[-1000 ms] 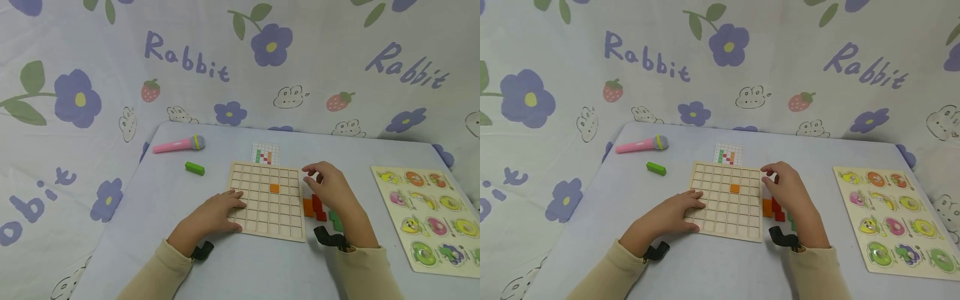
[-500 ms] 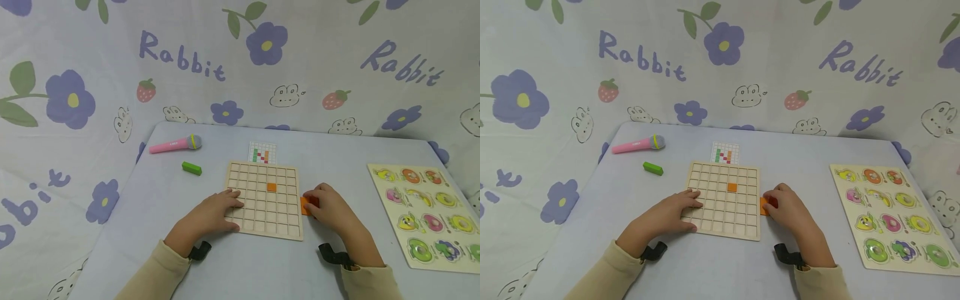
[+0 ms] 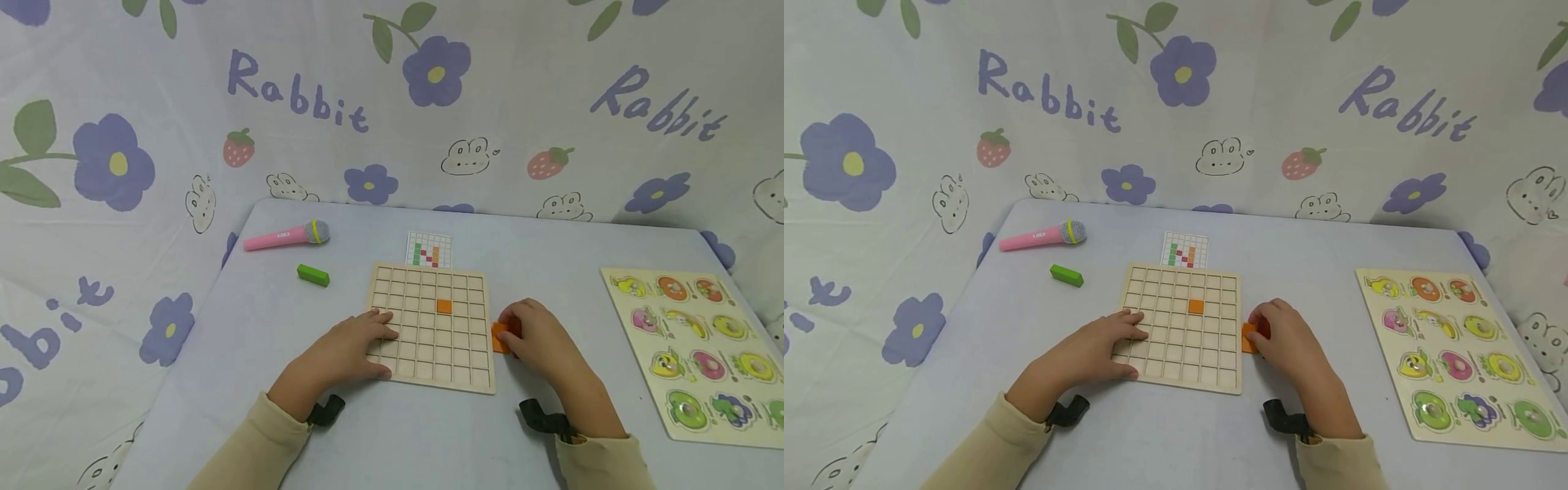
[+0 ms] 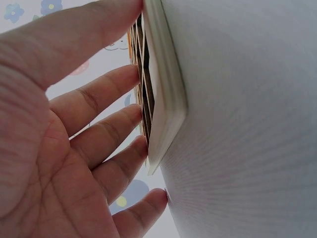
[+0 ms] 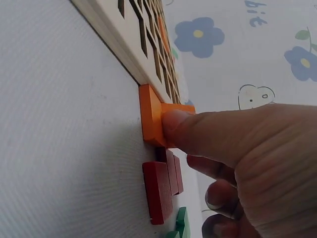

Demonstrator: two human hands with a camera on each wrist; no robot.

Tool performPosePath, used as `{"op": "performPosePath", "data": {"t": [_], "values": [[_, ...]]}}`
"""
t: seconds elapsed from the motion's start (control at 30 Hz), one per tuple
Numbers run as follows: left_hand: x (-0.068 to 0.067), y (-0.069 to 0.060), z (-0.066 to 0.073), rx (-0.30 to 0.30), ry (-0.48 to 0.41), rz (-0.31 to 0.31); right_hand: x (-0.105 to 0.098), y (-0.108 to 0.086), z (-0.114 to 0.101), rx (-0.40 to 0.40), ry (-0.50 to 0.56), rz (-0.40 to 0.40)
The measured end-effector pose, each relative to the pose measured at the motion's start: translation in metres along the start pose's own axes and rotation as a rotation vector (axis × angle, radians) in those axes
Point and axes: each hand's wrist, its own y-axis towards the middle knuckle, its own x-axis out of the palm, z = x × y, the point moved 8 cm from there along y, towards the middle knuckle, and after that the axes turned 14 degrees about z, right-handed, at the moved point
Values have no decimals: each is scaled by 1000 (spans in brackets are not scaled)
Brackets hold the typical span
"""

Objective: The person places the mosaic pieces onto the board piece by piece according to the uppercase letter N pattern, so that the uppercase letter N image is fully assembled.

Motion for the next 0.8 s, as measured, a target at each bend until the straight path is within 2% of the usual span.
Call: {"op": "performPosePath", "data": {"t": [0.27, 0.47, 0.63, 0.8], "values": [[-1, -1, 1, 3, -2, 2, 1, -1, 4, 70, 36, -13], [-1, -2, 1, -1, 1, 2, -4, -2, 3, 79, 67, 71], [0, -2, 1, 4, 2, 6, -8, 0, -15, 34, 137, 142], [0, -1, 0, 2, 5, 6, 3, 10, -41, -24, 164, 99]]}}
